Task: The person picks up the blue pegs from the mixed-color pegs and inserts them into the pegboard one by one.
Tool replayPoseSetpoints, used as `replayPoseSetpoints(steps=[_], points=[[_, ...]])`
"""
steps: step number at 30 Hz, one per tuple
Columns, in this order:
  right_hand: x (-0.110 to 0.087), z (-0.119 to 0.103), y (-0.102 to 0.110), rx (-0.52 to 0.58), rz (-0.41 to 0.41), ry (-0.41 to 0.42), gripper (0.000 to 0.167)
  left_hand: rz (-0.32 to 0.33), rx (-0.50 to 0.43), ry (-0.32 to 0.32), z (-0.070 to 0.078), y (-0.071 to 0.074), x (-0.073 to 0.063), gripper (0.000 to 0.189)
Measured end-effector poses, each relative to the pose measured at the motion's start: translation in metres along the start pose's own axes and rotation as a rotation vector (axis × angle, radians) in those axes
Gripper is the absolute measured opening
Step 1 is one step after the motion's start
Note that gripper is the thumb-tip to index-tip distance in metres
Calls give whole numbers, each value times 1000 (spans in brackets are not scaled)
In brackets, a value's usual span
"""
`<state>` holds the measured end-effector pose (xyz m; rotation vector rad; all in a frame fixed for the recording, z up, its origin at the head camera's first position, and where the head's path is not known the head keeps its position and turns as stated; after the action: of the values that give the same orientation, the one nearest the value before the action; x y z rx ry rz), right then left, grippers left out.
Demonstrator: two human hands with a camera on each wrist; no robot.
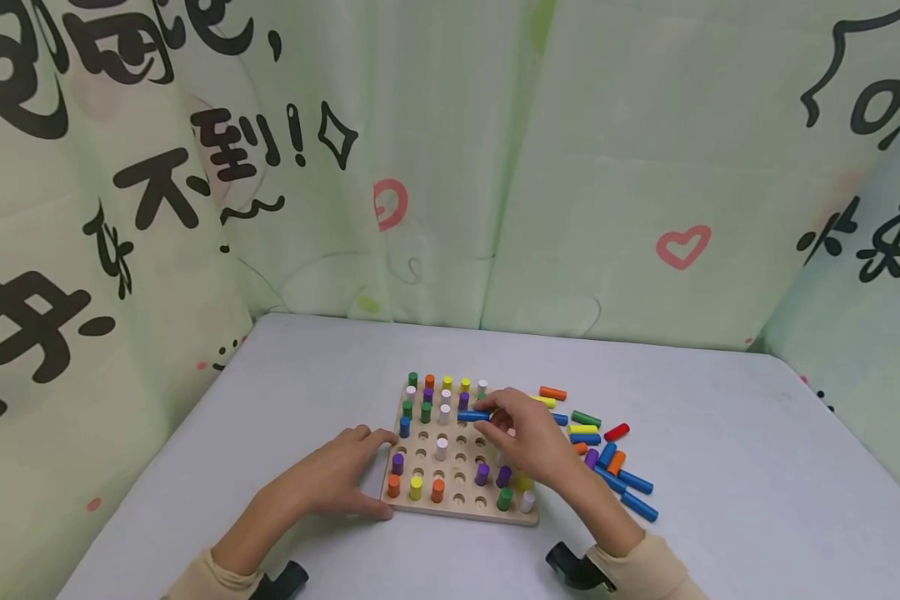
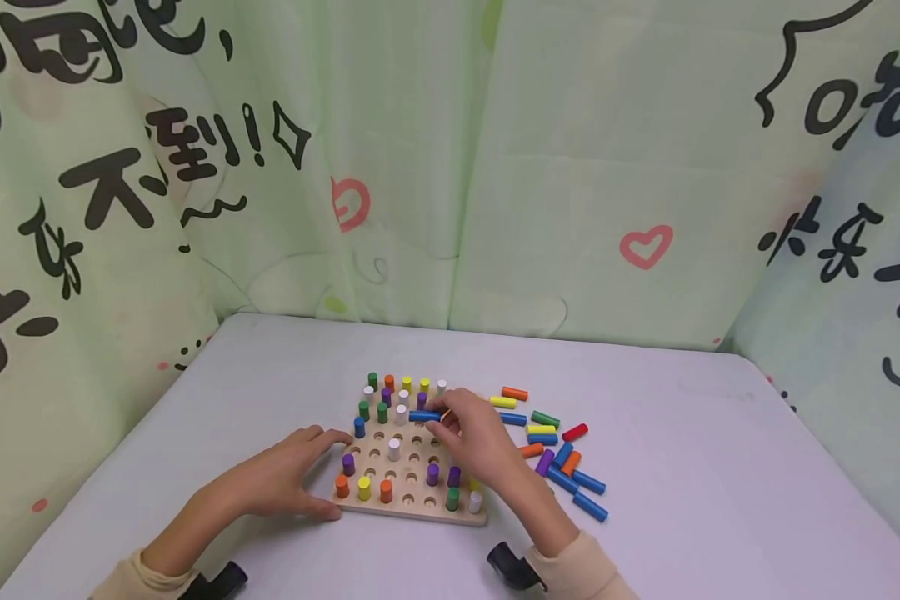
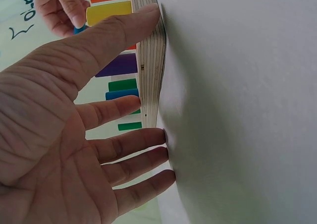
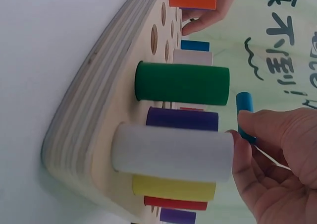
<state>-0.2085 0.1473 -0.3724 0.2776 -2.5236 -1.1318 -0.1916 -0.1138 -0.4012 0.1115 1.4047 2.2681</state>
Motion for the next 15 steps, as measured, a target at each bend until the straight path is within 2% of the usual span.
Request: replayPoseSetpoints(steps=[7,15], points=[[4,-5,-6,-5,-21,29,20,-8,4,15,0,1,0,85],[9,-11,-14,42,-38,63,18,-7,7,18,1,2,-1,84]])
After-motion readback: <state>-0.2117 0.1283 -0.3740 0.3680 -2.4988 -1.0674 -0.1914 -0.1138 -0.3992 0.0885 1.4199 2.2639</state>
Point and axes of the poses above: each hand's wrist, its own x-axis towards the middle knuckle, its own y-axis out of the back of the hand, z = x × y, the point moved 2 cm from there along x, towards the middle knuckle
